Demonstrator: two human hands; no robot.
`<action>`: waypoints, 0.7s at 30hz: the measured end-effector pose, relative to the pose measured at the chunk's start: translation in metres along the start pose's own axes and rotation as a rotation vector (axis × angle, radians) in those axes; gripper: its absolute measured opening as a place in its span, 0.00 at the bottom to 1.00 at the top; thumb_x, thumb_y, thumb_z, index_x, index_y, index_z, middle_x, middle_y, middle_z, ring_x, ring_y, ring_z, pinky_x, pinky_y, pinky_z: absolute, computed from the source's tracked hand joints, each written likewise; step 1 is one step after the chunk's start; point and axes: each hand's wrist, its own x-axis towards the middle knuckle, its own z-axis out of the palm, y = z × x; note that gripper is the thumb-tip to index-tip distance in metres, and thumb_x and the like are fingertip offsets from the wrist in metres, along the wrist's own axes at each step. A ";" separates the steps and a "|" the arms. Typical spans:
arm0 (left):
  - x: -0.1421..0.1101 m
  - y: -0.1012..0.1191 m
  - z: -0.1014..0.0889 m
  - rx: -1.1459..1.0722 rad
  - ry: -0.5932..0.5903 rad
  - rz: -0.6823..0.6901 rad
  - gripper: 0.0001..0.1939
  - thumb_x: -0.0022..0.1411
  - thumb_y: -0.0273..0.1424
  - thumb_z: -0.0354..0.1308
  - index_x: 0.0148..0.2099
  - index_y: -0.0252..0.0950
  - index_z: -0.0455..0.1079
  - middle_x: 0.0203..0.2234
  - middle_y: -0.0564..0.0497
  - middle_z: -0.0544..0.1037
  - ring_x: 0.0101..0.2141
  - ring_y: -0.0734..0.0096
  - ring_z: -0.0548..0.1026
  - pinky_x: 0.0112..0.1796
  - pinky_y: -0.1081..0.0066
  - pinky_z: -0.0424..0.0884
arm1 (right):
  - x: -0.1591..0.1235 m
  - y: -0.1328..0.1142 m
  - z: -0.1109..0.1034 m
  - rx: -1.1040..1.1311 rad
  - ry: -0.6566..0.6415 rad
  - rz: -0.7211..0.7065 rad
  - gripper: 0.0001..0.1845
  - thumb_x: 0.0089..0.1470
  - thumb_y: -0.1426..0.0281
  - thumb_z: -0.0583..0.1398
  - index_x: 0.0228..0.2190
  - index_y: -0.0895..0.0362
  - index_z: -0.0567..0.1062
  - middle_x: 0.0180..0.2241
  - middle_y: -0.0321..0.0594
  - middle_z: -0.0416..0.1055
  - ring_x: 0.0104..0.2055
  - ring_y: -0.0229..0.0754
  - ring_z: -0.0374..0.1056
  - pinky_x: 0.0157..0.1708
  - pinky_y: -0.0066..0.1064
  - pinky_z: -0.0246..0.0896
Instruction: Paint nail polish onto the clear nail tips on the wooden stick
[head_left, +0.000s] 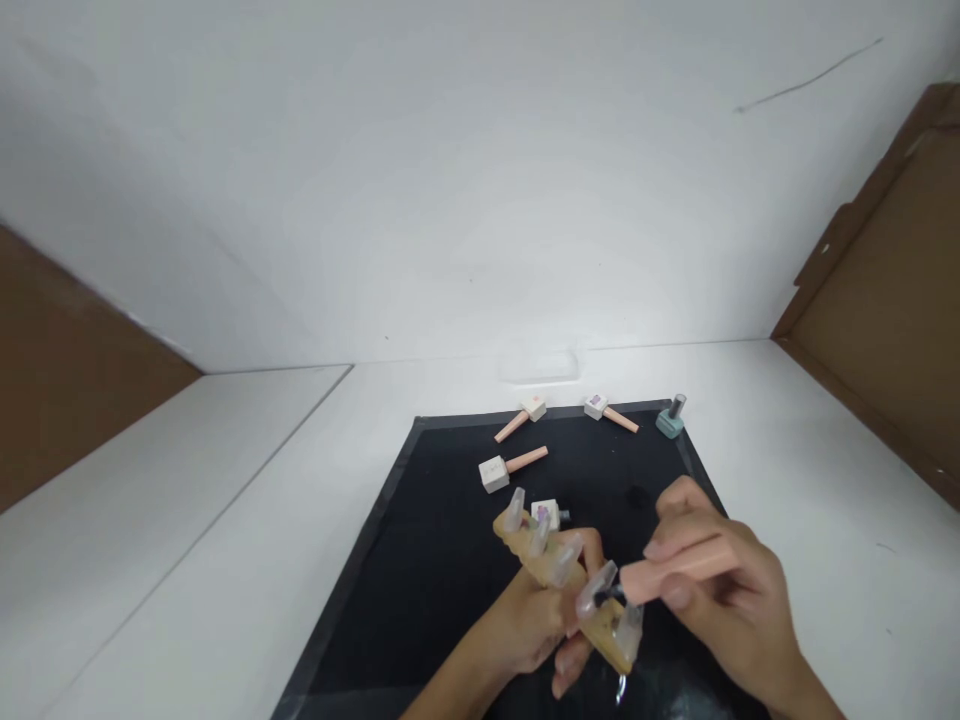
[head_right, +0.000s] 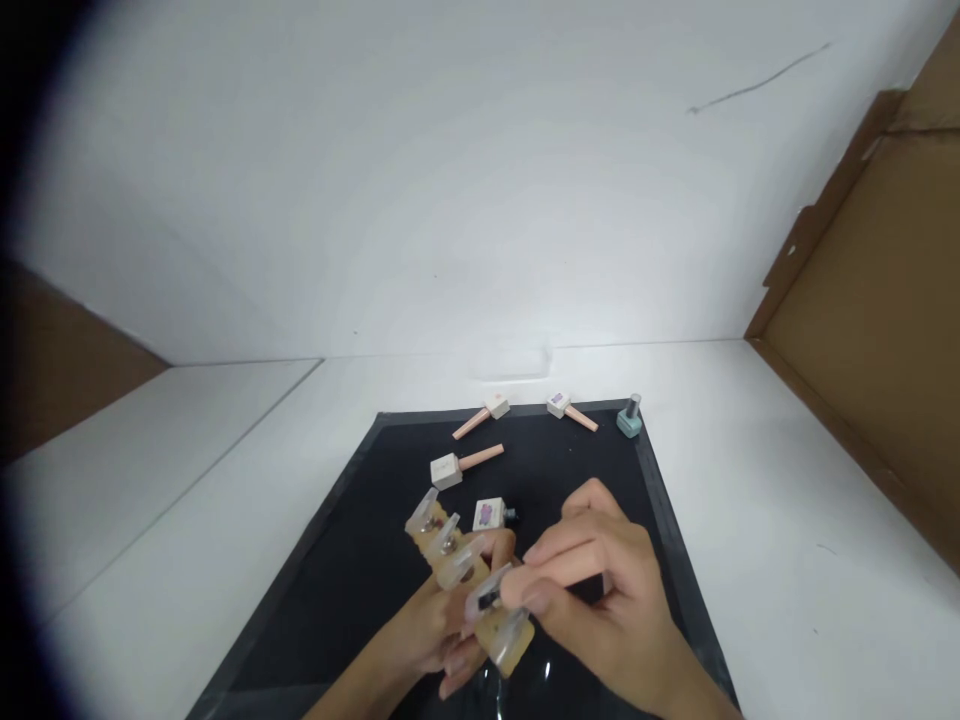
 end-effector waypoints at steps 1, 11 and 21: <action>0.001 0.001 0.001 -0.015 0.006 -0.011 0.17 0.54 0.37 0.66 0.28 0.36 0.59 0.10 0.63 0.64 0.06 0.89 0.53 0.08 0.85 0.60 | 0.000 0.000 0.000 -0.018 -0.009 0.013 0.13 0.61 0.64 0.59 0.25 0.53 0.74 0.22 0.35 0.76 0.24 0.39 0.66 0.25 0.32 0.64; 0.004 -0.004 0.000 -0.134 -0.015 -0.106 0.15 0.51 0.34 0.65 0.28 0.36 0.61 0.11 0.62 0.65 0.06 0.86 0.55 0.07 0.85 0.57 | 0.002 0.000 -0.001 -0.020 -0.031 0.027 0.14 0.61 0.64 0.58 0.25 0.52 0.74 0.20 0.35 0.76 0.23 0.39 0.65 0.23 0.32 0.63; 0.007 -0.007 0.000 -0.181 0.016 -0.141 0.16 0.49 0.35 0.66 0.28 0.36 0.61 0.13 0.62 0.66 0.05 0.89 0.52 0.06 0.86 0.54 | 0.003 0.002 -0.003 -0.011 -0.024 -0.020 0.08 0.58 0.71 0.62 0.26 0.51 0.74 0.20 0.33 0.76 0.20 0.38 0.65 0.24 0.34 0.61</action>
